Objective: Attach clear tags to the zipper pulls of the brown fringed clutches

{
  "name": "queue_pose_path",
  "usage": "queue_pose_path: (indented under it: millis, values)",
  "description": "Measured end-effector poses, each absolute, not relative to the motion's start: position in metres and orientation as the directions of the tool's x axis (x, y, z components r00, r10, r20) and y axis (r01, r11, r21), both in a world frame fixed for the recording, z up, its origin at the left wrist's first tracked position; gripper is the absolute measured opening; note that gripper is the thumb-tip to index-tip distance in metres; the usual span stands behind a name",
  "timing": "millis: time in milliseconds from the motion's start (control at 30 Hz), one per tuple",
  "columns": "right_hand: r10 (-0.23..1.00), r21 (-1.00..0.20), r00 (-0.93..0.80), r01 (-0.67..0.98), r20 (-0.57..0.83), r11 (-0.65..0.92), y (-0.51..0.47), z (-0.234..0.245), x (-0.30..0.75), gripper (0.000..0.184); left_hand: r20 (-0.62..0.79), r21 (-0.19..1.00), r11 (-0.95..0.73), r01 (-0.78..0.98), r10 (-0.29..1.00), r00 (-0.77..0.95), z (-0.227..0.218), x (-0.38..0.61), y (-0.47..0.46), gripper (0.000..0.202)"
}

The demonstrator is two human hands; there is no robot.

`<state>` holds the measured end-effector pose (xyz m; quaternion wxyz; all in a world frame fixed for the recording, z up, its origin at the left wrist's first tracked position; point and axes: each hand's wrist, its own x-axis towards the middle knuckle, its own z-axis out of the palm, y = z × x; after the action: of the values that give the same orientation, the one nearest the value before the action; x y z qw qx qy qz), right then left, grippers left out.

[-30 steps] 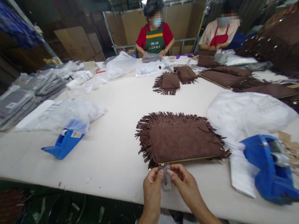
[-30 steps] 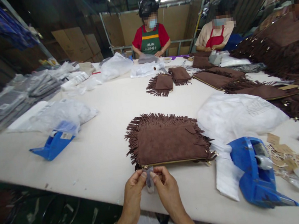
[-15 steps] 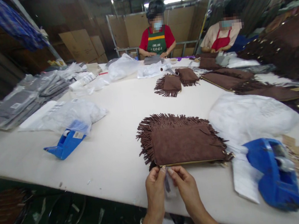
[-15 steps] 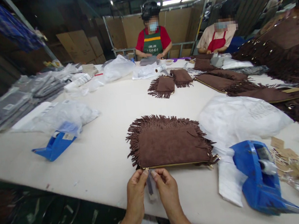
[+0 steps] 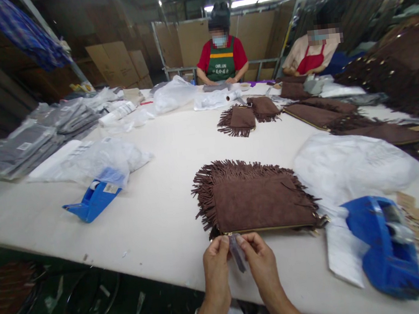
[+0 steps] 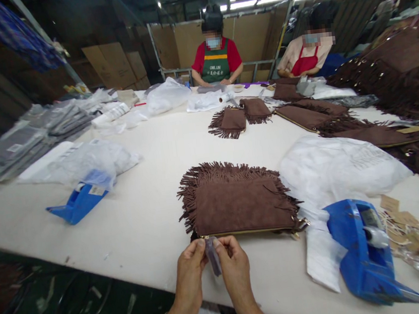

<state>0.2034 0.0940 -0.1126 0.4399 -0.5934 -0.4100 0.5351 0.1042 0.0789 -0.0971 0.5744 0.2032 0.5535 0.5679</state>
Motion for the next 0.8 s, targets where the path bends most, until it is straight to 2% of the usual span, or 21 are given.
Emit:
queue_pose_path:
  millis: [100,233,400,500,633,733,800]
  values:
    - [0.961,-0.963,0.095,0.048,-0.258,-0.264,0.094,-0.111,0.204,0.027,-0.432,0.8,0.261,-0.54,0.876,-0.215,-0.089,0.105,0.077,0.033]
    - [0.967,-0.962,0.107,0.12,-0.232,-0.244,0.09,-0.104,0.201,0.029,-0.477,0.782,0.25,-0.571,0.83,-0.29,-0.094,0.109,0.079,0.033]
    - [0.986,-0.94,0.107,0.304,-0.128,-0.155,0.085,-0.099,0.197,0.029,-0.405,0.887,0.237,-0.397,0.812,-0.42,-0.11,0.112,0.083,0.032]
    - [0.993,-0.908,0.113,0.41,-0.044,-0.086,0.084,-0.103,0.195,0.028,-0.397,0.905,0.259,-0.336,0.797,-0.454,-0.113,0.112,0.086,0.032]
    - [0.983,-0.822,0.03,0.553,0.18,0.133,0.082,-0.11,0.194,0.021,-0.428,0.882,0.26,-0.392,0.791,-0.438,-0.114,0.109,0.087,0.03]
    - [0.934,-0.698,-0.098,0.638,0.345,0.325,0.08,-0.112,0.194,0.019,-0.441,0.859,0.242,-0.45,0.797,-0.413,-0.116,0.108,0.085,0.027]
    - [0.899,-0.599,-0.18,0.692,0.398,0.404,0.078,-0.112,0.195,0.02,-0.458,0.841,0.238,-0.485,0.792,-0.405,-0.116,0.108,0.084,0.026]
